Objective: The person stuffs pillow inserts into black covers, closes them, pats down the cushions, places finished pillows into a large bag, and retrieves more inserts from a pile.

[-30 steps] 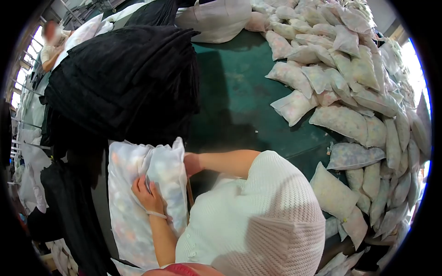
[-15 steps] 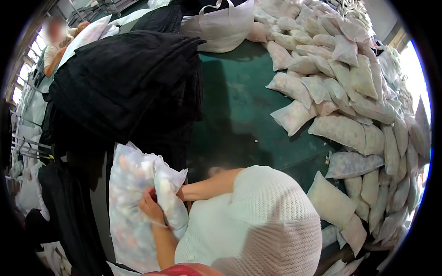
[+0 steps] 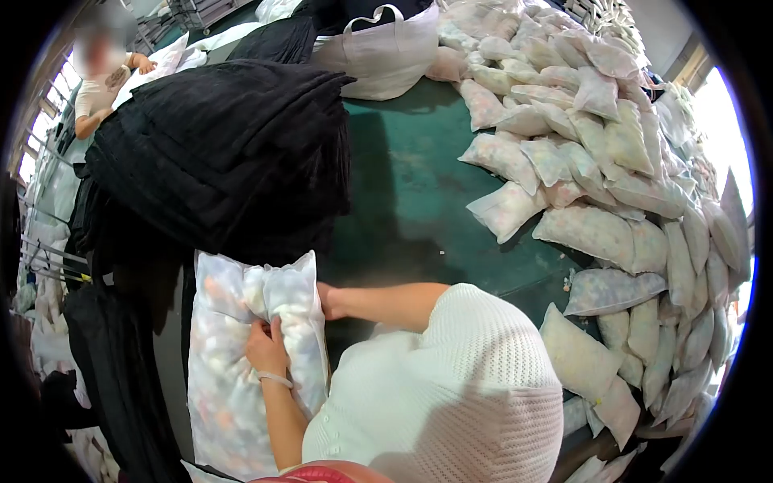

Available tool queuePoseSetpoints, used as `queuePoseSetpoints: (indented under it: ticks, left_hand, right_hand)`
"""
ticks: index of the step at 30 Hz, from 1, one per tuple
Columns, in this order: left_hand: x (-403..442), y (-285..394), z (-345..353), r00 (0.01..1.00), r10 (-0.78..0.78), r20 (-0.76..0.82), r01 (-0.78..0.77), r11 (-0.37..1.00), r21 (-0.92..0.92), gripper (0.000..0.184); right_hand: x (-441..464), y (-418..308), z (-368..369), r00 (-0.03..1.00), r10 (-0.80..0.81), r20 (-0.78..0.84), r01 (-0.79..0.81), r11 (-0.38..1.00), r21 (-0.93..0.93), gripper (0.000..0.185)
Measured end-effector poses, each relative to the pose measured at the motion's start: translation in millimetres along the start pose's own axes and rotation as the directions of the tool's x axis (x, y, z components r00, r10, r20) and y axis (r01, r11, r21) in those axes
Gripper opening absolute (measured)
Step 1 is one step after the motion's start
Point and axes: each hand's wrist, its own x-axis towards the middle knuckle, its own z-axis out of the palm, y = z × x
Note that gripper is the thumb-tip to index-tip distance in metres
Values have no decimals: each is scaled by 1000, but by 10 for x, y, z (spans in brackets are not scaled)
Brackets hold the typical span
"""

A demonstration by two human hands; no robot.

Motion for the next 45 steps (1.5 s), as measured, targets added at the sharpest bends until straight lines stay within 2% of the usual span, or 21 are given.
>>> queuePoseSetpoints:
  ticks: [2, 4, 8, 10, 12, 14, 16, 17, 21, 23, 24, 26, 27, 31, 33, 37, 39, 41, 42, 44, 45]
  left_hand:
    - [10, 131, -20, 992, -25, 121, 9, 992, 126, 52]
    - [24, 221, -95, 986, -19, 166, -2, 992, 128, 59]
    - [44, 210, -28, 987, -7, 158, -10, 994, 107, 42]
    - [56, 73, 22, 984, -33, 172, 18, 996, 87, 36]
    - [38, -27, 36, 962, -118, 245, 223, 859, -462, 27]
    - [11, 118, -200, 932, -118, 343, 314, 736, -600, 28]
    - [-34, 159, -288, 909, -72, 411, 413, 290, -863, 26]
    - [-49, 132, -308, 919, -16, 393, 382, 277, -882, 27]
    - [8, -26, -170, 903, -41, 427, 389, 501, -773, 30]
    - [6, 67, -34, 1000, 15, 2, -9, 691, -723, 34]
    - [-6, 100, -37, 1000, 16, 6, -7, 692, -722, 34]
    - [-4, 210, -109, 958, 282, -58, -288, 949, -133, 36]
    - [-19, 183, -23, 953, 296, -65, -300, 952, -66, 32]
    - [25, 197, -33, 971, 67, 231, -6, 966, -257, 26]
    - [-18, 27, 23, 937, 37, 347, 221, 709, -670, 23]
    - [-30, -137, 44, 940, 89, 331, 200, 642, -740, 27]
    - [8, -166, 52, 970, 102, 220, 72, 743, -665, 28]
    - [10, -178, 36, 990, 119, 81, -39, 765, -643, 28]
    - [2, -182, 22, 989, 138, -56, -143, 783, -605, 28]
    - [-19, -104, -156, 999, 49, 0, -35, 720, -693, 28]
    - [-24, -78, -225, 997, -31, 65, 70, 640, -765, 28]
  right_hand:
    - [-68, 49, 62, 999, -14, -52, 15, 1000, 27, 38]
    - [-49, 49, 137, 997, 0, -83, -14, 986, -168, 40]
    - [-1, 33, 322, 987, 30, -158, -112, 830, -546, 45]
    - [40, 78, 367, 981, 4, -193, -106, 845, -524, 52]
    - [215, 162, 118, 990, 14, -139, -88, 831, -550, 60]
    - [244, 174, 67, 997, -2, -77, -30, 906, -421, 69]
    - [206, 147, 85, 997, -10, -75, -21, 915, -403, 69]
    - [189, 123, 114, 996, -21, -84, -15, 912, -411, 69]
    - [175, 29, 231, 980, -123, -158, 26, 862, -507, 70]
    - [168, 4, 256, 971, -158, -182, 38, 845, -534, 70]
    - [151, -10, 266, 969, -166, -185, 43, 845, -534, 71]
    - [121, -6, 246, 968, -172, -182, 45, 836, -547, 71]
    - [88, 2, 230, 969, -167, -183, 40, 835, -549, 71]
    - [-154, -55, 446, 978, -162, -135, 76, 870, -488, 64]
    - [-132, -39, 585, 961, -200, -193, 49, 803, -594, 61]
    - [3, 28, 788, 929, -272, -250, 37, 742, -669, 36]
    - [46, 3, 747, 907, -314, -281, 47, 739, -672, 31]
    - [157, 56, 390, 904, -384, -188, 320, 899, -299, 29]
    - [216, 41, 133, 904, -384, -190, 320, 900, -296, 29]
    - [204, -95, -257, 979, -204, -26, 205, 975, 89, 29]
    - [126, -140, -333, 966, -256, 16, 257, 962, -91, 25]
